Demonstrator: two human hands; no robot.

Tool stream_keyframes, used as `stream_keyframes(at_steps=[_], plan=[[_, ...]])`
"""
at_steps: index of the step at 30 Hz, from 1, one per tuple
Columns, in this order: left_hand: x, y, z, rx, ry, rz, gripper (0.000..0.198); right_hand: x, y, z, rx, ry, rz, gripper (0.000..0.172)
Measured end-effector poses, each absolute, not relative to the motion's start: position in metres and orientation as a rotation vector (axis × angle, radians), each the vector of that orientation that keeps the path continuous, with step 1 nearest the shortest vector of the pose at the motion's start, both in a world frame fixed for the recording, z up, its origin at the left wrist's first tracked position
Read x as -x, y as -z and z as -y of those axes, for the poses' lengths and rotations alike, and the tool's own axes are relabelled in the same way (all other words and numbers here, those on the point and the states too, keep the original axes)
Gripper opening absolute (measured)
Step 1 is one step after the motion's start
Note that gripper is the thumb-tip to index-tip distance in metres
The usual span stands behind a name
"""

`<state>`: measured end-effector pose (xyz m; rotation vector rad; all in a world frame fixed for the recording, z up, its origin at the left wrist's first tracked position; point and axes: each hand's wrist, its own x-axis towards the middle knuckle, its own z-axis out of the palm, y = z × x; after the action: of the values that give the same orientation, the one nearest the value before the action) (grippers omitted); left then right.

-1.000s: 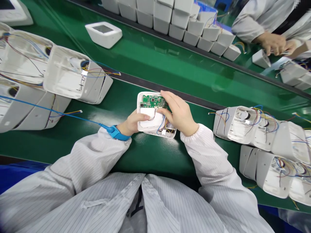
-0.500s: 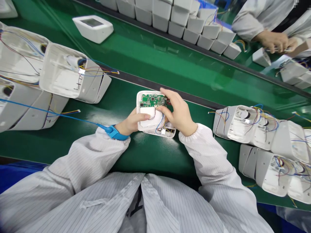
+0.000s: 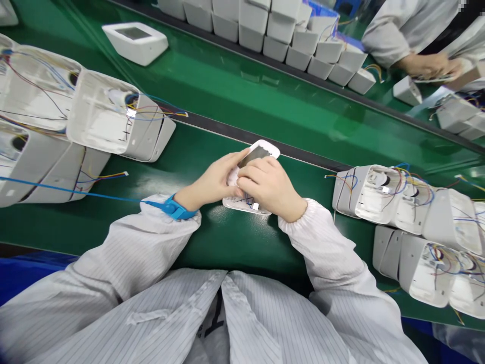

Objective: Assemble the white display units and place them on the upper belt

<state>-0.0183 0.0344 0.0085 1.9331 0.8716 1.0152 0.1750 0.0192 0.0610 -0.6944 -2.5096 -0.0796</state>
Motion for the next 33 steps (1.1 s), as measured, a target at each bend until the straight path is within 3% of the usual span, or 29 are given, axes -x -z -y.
stream_keyframes(at_steps=[2,8,11,16,23,33], plan=[[0.014,-0.005,-0.033,-1.989,-0.970,-0.892,0.110,-0.174,-0.061,-0.020,0.664,0.078,2.562,0.018],[0.016,0.006,-0.036,-1.938,-1.221,-0.745,0.108,-0.186,-0.076,-0.025,1.024,-0.017,2.256,0.023],[0.016,0.013,-0.035,-1.783,-1.330,-0.577,0.094,-0.189,-0.078,-0.023,1.224,-0.104,2.283,0.021],[0.010,0.019,-0.028,-1.583,-1.321,-0.383,0.073,-0.175,-0.068,-0.016,1.426,-0.041,2.793,0.023],[0.009,0.017,-0.027,-1.507,-1.284,-0.382,0.080,-0.165,-0.055,-0.016,1.390,-0.004,2.800,0.018],[0.012,0.023,-0.027,-1.501,-1.339,-0.435,0.080,-0.168,-0.042,-0.019,1.314,-0.052,2.575,0.027]])
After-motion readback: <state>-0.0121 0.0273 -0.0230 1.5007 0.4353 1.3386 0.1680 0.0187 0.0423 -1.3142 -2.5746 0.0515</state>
